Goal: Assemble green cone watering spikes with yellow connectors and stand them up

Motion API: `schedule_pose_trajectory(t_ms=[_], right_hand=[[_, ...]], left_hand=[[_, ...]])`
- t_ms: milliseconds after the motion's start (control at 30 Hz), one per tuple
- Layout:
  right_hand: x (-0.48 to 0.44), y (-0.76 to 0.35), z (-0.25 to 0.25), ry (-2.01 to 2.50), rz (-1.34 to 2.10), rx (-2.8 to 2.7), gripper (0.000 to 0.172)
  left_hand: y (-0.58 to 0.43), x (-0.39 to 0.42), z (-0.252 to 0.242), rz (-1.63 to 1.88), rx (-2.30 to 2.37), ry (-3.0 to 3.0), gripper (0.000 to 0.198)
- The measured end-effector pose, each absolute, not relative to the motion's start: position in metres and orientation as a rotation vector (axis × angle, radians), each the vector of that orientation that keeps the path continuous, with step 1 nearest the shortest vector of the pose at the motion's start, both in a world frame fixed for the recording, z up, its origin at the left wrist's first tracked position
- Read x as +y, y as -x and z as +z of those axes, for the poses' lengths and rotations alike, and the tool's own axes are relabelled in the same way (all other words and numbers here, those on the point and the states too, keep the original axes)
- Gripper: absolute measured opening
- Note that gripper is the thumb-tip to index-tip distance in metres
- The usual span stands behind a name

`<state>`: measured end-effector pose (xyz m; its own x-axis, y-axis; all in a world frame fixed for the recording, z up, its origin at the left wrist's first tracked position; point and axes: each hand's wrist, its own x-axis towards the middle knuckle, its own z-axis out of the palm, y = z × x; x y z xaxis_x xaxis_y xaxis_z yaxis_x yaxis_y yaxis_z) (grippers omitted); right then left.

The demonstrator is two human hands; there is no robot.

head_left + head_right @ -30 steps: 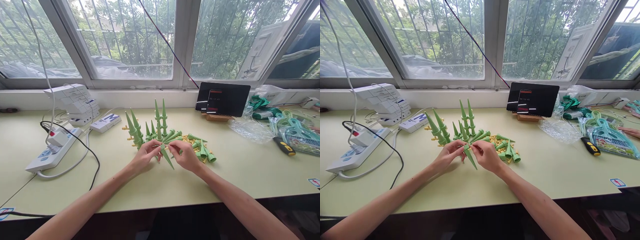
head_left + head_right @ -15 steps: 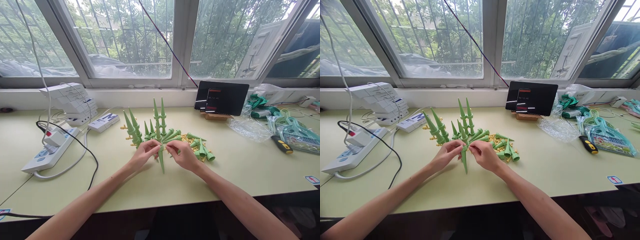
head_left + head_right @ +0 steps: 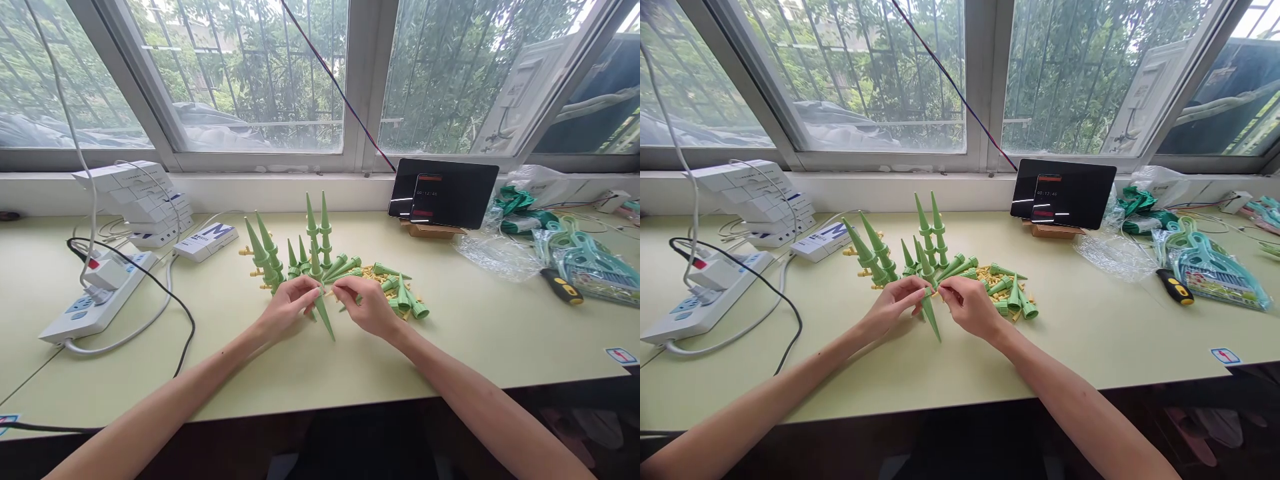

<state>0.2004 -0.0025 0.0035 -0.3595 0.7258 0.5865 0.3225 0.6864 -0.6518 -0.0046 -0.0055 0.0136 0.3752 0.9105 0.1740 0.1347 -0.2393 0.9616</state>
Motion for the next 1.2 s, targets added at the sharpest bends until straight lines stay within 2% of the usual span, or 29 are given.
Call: schedule_pose_trajectory(t_ms=[600, 1200], right_hand=[[-0.006, -0.201, 0.009, 0.799, 0.607, -1.912, 0.018], [-0.007, -0.201, 0.008, 0.784, 0.621, -1.956, 0.018]], left_hand=[[0.006, -0.003, 0.008, 1.103, 0.752, -1.544, 0.019], [0.006, -0.002, 0.006, 1.076, 0.826, -1.603, 0.022]])
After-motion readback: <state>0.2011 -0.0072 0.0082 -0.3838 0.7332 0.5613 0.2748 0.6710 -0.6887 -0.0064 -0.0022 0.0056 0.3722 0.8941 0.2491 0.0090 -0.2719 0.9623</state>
